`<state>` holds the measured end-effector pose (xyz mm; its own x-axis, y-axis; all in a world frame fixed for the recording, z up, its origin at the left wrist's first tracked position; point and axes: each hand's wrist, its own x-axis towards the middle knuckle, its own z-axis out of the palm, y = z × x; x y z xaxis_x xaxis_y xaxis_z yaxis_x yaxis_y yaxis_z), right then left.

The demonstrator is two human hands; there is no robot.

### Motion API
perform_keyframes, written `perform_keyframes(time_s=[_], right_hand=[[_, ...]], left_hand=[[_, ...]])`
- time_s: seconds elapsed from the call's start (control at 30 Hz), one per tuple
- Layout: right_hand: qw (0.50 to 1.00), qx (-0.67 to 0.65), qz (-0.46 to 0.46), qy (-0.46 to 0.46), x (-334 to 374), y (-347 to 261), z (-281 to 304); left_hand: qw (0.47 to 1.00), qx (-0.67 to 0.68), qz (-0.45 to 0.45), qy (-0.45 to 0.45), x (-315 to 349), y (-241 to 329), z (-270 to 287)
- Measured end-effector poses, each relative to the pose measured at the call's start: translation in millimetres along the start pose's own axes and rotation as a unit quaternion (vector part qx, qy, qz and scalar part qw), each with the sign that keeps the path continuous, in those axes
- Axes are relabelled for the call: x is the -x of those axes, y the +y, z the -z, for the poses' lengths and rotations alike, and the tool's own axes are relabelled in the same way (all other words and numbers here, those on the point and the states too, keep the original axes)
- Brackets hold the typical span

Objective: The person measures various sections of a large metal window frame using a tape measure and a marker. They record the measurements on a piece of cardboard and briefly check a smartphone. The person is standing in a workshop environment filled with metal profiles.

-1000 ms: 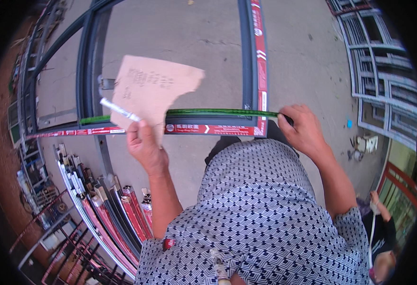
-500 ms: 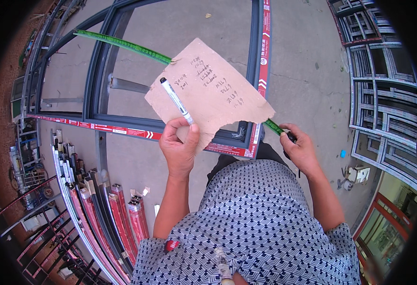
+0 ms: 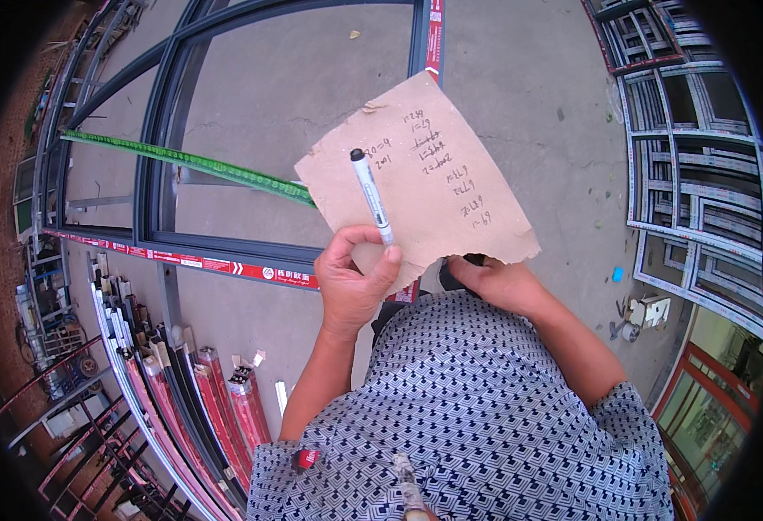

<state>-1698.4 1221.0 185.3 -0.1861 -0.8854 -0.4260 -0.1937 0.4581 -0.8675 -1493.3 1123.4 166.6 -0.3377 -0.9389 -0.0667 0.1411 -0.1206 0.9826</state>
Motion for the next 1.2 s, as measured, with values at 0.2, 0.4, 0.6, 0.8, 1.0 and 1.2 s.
perform_keyframes(time_s=[0.2, 0.4, 0.6, 0.8, 1.0, 1.2], right_hand=[[0.973, 0.139, -0.128, -0.135, -4.5, -34.5, -26.5], [0.978, 0.101, -0.029, -0.179, -8.2, -43.2, -38.4], [0.978, 0.103, 0.011, -0.184, -7.4, -26.6, -41.1], [0.976, 0.101, 0.018, -0.193, -5.1, -25.1, -39.1], [0.977, 0.073, 0.039, -0.194, -3.7, -25.1, -48.5], [0.964, -0.084, -0.026, -0.252, -8.1, -25.5, -53.7]], left_hand=[[0.998, -0.052, -0.03, 0.003, 10.8, 9.3, 10.8], [0.991, -0.104, -0.059, 0.062, 13.3, 1.5, 19.8], [0.989, -0.066, -0.046, 0.124, 14.1, 13.8, 10.7], [0.982, -0.082, -0.072, 0.153, 11.4, 16.5, 8.0], [0.987, -0.031, -0.07, 0.139, 8.5, 21.2, 12.4], [0.989, -0.047, -0.117, 0.084, -1.0, 29.9, 20.6]])
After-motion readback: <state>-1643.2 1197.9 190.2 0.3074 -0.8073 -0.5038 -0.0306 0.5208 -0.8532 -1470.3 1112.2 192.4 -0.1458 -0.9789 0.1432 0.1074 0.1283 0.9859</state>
